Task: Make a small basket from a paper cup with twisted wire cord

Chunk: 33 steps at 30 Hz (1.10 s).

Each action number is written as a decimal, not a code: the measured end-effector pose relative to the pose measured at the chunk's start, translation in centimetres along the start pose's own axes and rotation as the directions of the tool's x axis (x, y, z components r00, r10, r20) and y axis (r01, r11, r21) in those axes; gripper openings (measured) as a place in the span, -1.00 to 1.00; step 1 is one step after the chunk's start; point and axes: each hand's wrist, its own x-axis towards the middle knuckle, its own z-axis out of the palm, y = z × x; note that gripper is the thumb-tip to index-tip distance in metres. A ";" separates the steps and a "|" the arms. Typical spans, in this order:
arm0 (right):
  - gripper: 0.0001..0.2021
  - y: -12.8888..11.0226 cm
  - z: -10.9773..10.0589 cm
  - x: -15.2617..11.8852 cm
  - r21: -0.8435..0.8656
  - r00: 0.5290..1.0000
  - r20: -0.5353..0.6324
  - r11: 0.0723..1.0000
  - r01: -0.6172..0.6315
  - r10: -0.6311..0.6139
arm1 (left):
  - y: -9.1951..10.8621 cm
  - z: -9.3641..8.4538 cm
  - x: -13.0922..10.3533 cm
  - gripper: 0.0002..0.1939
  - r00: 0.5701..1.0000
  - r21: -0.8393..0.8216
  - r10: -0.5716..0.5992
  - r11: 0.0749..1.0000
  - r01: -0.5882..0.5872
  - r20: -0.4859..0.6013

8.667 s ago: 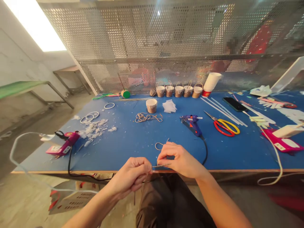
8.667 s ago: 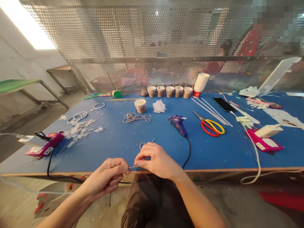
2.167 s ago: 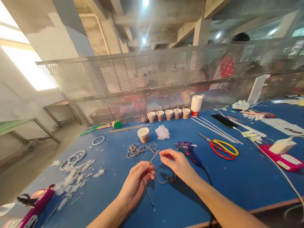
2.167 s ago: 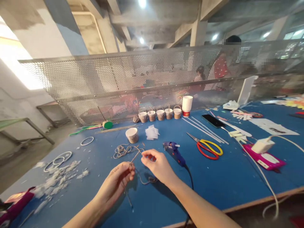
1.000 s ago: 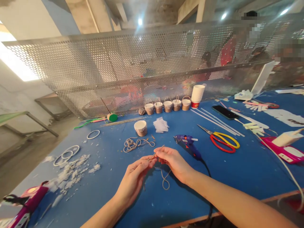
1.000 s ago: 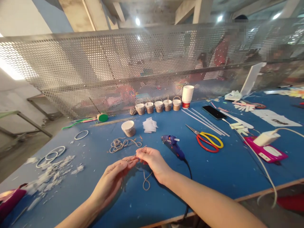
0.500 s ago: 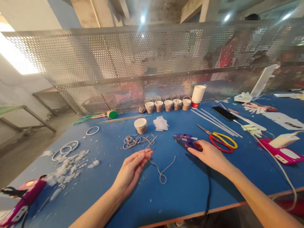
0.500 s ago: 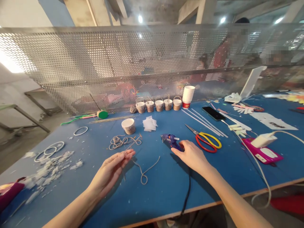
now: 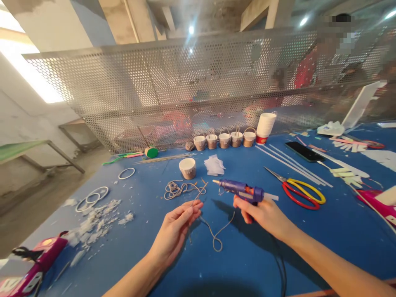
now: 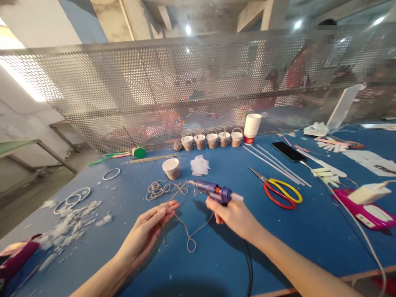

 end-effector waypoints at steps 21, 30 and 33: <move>-0.70 -0.5 4.4 -1.9 -0.127 0.932 -0.131 0.938 0.322 -0.338 | -0.5 -0.3 -0.2 -0.79 0.988 0.091 0.112 0.988 -0.121 0.104; -0.69 -0.2 4.4 -2.0 -0.215 0.914 -0.146 0.914 0.344 -0.379 | -0.4 -0.2 -0.3 -0.78 0.988 0.101 0.117 0.987 -0.127 0.103; -0.71 -0.2 4.5 -2.1 -0.241 0.908 -0.120 0.899 0.366 -0.402 | -0.5 -0.3 -0.3 -0.78 0.989 0.100 0.117 0.987 -0.127 0.094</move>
